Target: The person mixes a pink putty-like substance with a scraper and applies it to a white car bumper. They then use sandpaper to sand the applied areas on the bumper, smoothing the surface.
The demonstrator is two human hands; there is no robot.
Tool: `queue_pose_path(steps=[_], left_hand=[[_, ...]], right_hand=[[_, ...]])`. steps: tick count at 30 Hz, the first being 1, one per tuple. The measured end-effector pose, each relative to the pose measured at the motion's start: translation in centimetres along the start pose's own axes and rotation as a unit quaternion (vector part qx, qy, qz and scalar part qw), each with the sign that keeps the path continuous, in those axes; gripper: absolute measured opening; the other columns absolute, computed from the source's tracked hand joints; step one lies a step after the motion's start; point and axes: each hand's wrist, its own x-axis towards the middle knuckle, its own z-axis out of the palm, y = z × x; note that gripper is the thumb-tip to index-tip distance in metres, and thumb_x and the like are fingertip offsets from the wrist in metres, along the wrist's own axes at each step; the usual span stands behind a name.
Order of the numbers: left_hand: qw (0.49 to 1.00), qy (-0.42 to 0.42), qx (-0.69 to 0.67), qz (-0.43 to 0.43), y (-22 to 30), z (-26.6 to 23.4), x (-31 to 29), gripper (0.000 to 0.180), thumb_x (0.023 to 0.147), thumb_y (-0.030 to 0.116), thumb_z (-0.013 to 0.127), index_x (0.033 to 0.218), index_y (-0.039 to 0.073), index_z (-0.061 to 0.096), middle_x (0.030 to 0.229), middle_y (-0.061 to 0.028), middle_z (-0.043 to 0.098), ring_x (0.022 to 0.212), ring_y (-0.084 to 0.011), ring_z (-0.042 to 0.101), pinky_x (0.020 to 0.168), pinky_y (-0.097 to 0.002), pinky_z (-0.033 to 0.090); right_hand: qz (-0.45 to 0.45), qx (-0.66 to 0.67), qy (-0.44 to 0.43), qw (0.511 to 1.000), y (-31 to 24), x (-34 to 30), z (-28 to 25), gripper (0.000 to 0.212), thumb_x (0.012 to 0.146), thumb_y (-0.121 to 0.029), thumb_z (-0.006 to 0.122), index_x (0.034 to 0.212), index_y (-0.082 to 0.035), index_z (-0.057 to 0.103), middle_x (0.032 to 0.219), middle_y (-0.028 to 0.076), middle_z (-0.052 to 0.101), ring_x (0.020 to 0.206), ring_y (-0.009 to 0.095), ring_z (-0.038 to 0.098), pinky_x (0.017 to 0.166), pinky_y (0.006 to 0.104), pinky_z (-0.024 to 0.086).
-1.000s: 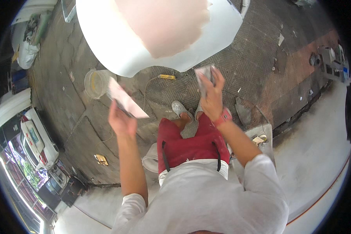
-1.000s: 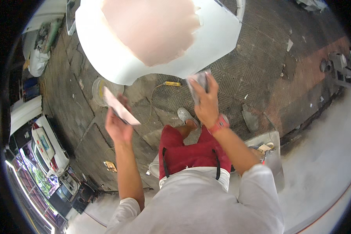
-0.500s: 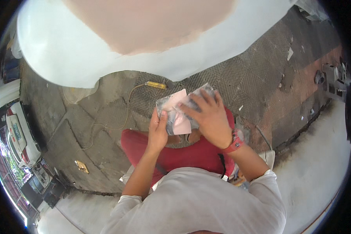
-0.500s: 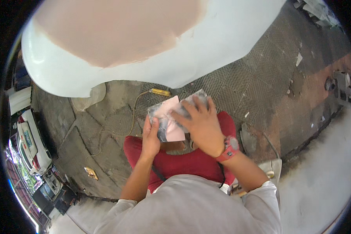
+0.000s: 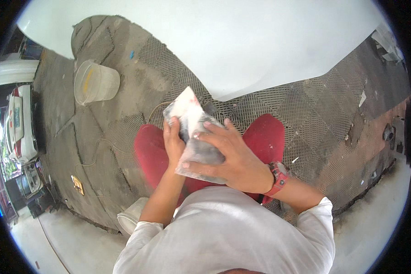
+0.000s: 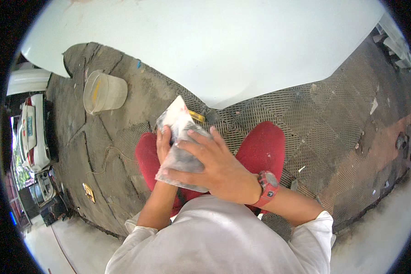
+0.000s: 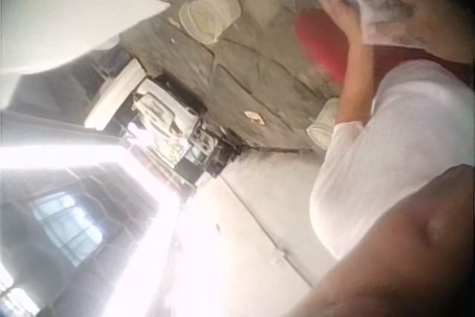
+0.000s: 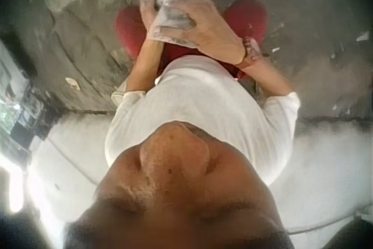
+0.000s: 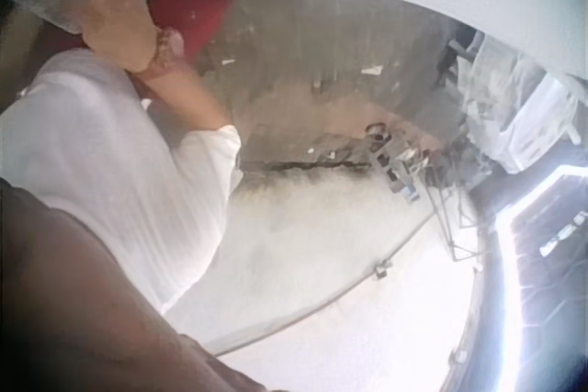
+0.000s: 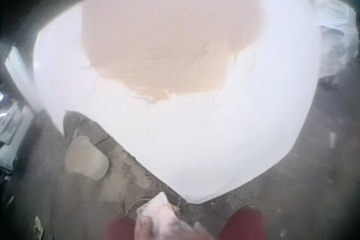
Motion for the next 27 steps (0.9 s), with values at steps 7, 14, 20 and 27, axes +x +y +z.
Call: queue_pose_path(steps=[7,14,20,27], left_hand=[[0.98,-0.054,-0.19,-0.036,1.5,0.3,-1.4,0.034,0.112,0.02,0.051,0.141,0.002,0.053,0.132,-0.0099,0.066,0.118,-0.0203,0.066,0.102,-0.0365,0.054],[0.994,-0.023,-0.064,0.083,3.5,0.3,-0.2,0.033,0.113,0.021,0.051,0.136,0.0,0.055,0.123,-0.009,0.066,0.11,-0.016,0.063,0.098,-0.034,0.051],[0.99,-0.072,-0.073,0.097,3.8,-0.3,0.7,0.037,0.112,0.025,0.053,0.138,-0.001,0.055,0.124,-0.0101,0.065,0.113,-0.0185,0.061,0.1,-0.0364,0.049],[0.95,-0.255,-0.174,-0.04,6.4,-3.5,3.8,0.045,0.111,0.026,0.056,0.147,0.0,0.051,0.139,-0.01,0.064,0.128,-0.0208,0.061,0.111,-0.0384,0.047]], right_hand=[[0.133,-0.137,-0.036,0.981,4.2,-2.2,3.0,0.056,0.095,-0.008,0.06,0.149,-0.024,0.056,0.149,0.029,0.041,0.142,0.059,0.04,0.111,0.0691,0.042],[0.121,-0.307,0.011,0.944,-1.3,0.7,-2.9,0.064,0.09,-0.005,0.059,0.149,-0.027,0.059,0.155,0.018,0.045,0.147,0.056,0.036,0.113,0.0765,0.031],[0.116,-0.253,-0.051,0.959,-3.7,-0.1,1.5,0.068,0.087,-0.004,0.059,0.148,-0.032,0.06,0.154,0.015,0.048,0.148,0.05,0.036,0.111,0.0825,0.027],[0.291,0.204,0.425,0.833,-5.9,-1.9,-11.3,0.058,0.092,0.007,0.06,0.148,-0.006,0.055,0.145,0.013,0.061,0.134,0.033,0.06,0.109,0.0479,0.053]])
